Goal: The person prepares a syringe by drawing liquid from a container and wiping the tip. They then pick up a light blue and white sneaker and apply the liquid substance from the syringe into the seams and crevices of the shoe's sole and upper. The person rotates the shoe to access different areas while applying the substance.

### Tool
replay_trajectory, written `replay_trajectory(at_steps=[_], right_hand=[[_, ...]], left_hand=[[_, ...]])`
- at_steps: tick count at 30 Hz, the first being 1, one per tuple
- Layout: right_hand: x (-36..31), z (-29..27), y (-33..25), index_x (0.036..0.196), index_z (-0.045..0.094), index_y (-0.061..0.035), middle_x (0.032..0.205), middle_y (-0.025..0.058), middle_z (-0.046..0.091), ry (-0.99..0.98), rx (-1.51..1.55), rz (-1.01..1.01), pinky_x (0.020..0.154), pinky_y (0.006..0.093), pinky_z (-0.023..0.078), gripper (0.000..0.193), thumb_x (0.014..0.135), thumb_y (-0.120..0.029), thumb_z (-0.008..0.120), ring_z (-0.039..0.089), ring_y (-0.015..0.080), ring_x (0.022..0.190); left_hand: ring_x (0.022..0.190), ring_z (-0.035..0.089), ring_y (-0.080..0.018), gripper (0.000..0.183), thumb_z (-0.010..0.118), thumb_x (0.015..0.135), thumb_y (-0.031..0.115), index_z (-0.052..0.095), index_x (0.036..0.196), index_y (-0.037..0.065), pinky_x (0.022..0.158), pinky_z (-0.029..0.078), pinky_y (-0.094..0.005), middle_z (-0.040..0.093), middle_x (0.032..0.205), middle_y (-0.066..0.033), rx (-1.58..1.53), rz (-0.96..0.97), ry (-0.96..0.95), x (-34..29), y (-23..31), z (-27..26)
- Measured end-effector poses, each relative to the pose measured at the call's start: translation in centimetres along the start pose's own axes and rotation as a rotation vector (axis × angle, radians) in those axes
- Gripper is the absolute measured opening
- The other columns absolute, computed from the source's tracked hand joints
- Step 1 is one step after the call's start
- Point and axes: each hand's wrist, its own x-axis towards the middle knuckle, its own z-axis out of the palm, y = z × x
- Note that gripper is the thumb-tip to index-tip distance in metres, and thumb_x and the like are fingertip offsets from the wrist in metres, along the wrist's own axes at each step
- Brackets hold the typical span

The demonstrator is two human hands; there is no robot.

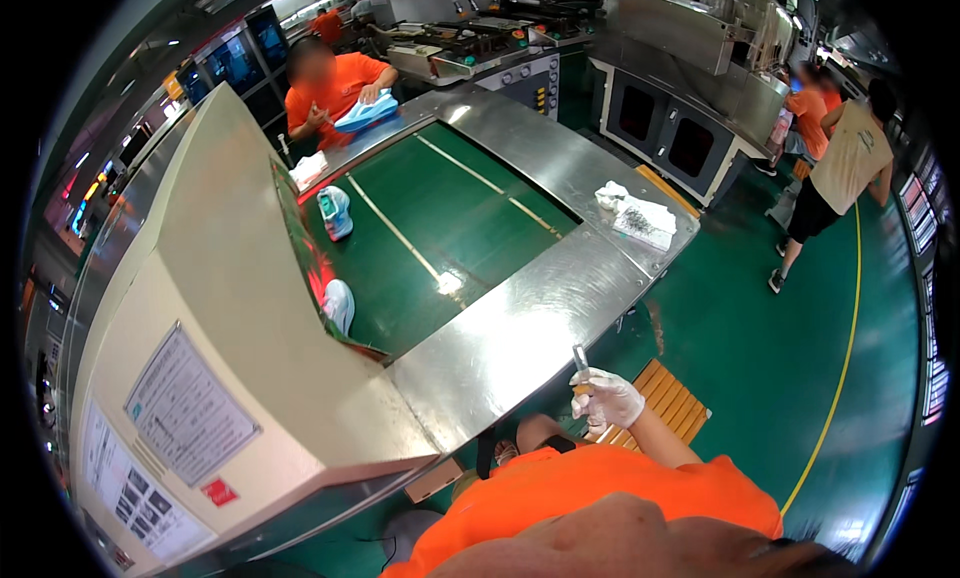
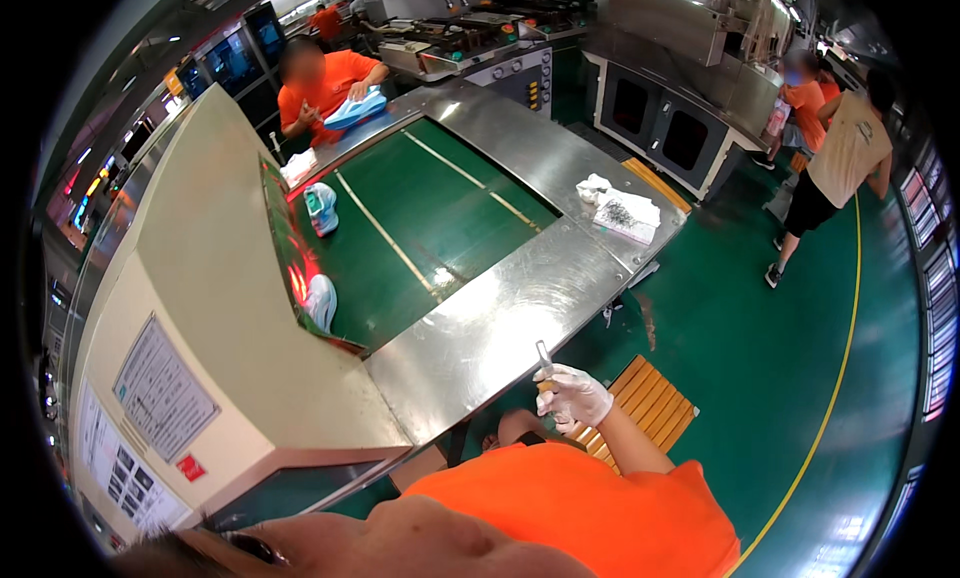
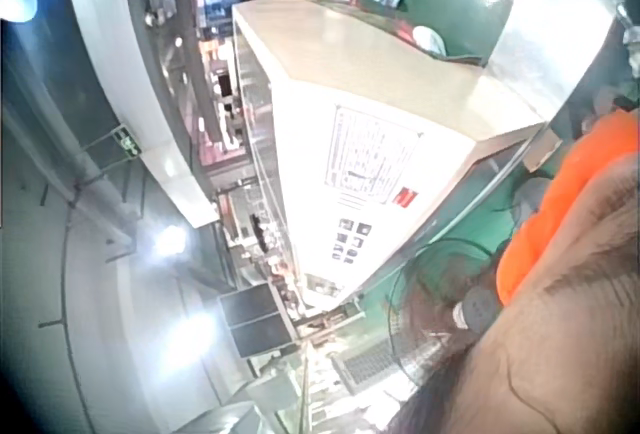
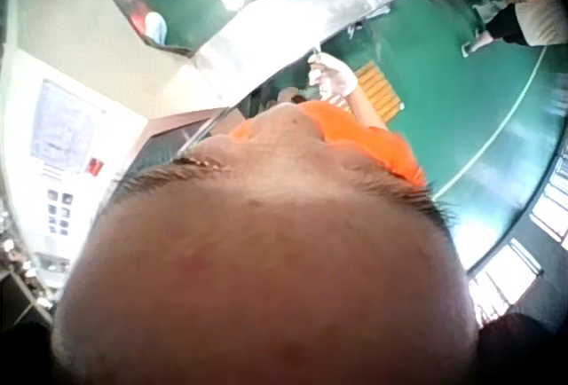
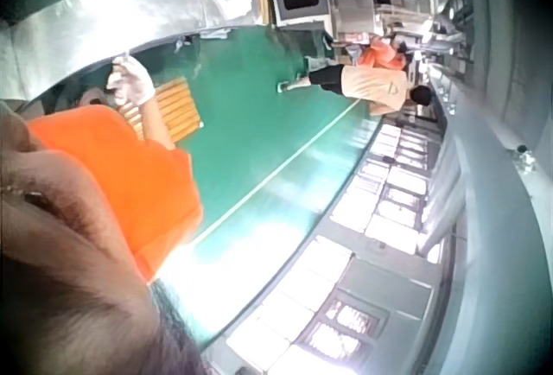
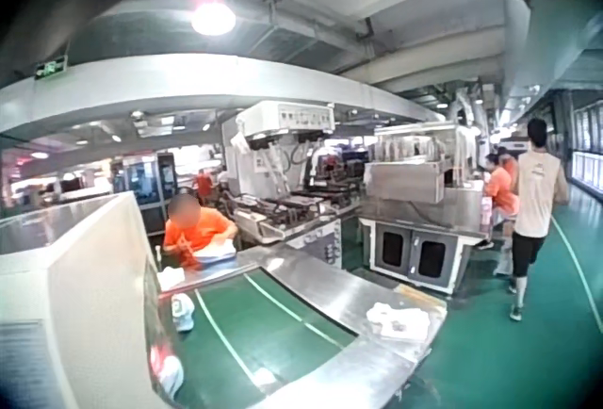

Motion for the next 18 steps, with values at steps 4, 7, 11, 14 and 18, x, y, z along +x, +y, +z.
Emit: replay_trajectory(at_steps=[4, 7, 11, 14, 18], right_hand=[[3.0, -0.4, -3.0, 0.119, 0.052, -0.0025, 0.085, 0.0154, 0.065, -0.088, -0.026, 0.049, 0.049, 0.0297, 0.048, 0.033, 0.095, -0.023, 0.059, 0.068, 0.0309, 0.085], [6.4, -1.0, -6.4, 0.121, 0.051, -0.0027, 0.087, 0.0154, 0.064, -0.151, -0.042, 0.101, 0.048, 0.0292, 0.048, 0.033, 0.095, -0.022, 0.058, 0.068, 0.0291, 0.086], [11.2, -1.7, -12.7, 0.12, 0.051, -0.0046, 0.092, 0.0143, 0.064, -0.265, -0.094, 0.214, 0.042, 0.0314, 0.043, 0.031, 0.095, -0.022, 0.058, 0.068, 0.0233, 0.082], [15.0, -4.7, -16.7, 0.118, 0.053, -0.0089, 0.088, 0.0127, 0.063, -0.282, -0.055, 0.456, 0.04, 0.0266, 0.036, 0.028, 0.095, -0.023, 0.058, 0.067, 0.0204, 0.079], [19.3, -9.6, -20.0, 0.118, 0.055, -0.0069, 0.094, 0.0128, 0.064, -0.406, -0.068, 0.496, 0.048, 0.029, 0.046, 0.026, 0.096, -0.02, 0.056, 0.068, 0.0236, 0.08]], left_hand=[[0.068, 0.061, -0.0276, 0.016, 0.059, 0.086, 0.024, 0.06, 0.09, 0.008, 0.057, 0.049, -0.0383, 0.062, 0.077, -0.0107, 0.015, 0.044, -0.036, 3.0, 5.0, -0.3], [0.069, 0.061, -0.0278, 0.016, 0.059, 0.085, 0.023, 0.061, 0.091, 0.008, 0.058, 0.049, -0.0382, 0.063, 0.078, -0.0108, 0.0, 0.063, -0.023, 5.5, 8.7, 0.0], [0.07, 0.062, -0.028, 0.016, 0.06, 0.085, 0.023, 0.061, 0.092, 0.008, 0.059, 0.049, -0.0382, 0.063, 0.079, -0.011, -0.026, 0.056, 0.02, 10.2, 13.4, 0.6], [0.071, 0.062, -0.0282, 0.016, 0.06, 0.084, 0.022, 0.061, 0.092, 0.008, 0.06, 0.049, -0.0382, 0.064, 0.079, -0.0111, -0.062, 0.023, 0.095, 13.9, 16.5, 0.7], [0.072, 0.062, -0.0284, 0.017, 0.061, 0.084, 0.021, 0.062, 0.093, 0.008, 0.061, 0.049, -0.0381, 0.064, 0.08, -0.0113, -0.105, -0.039, 0.195, 16.9, 20.5, 2.5]])
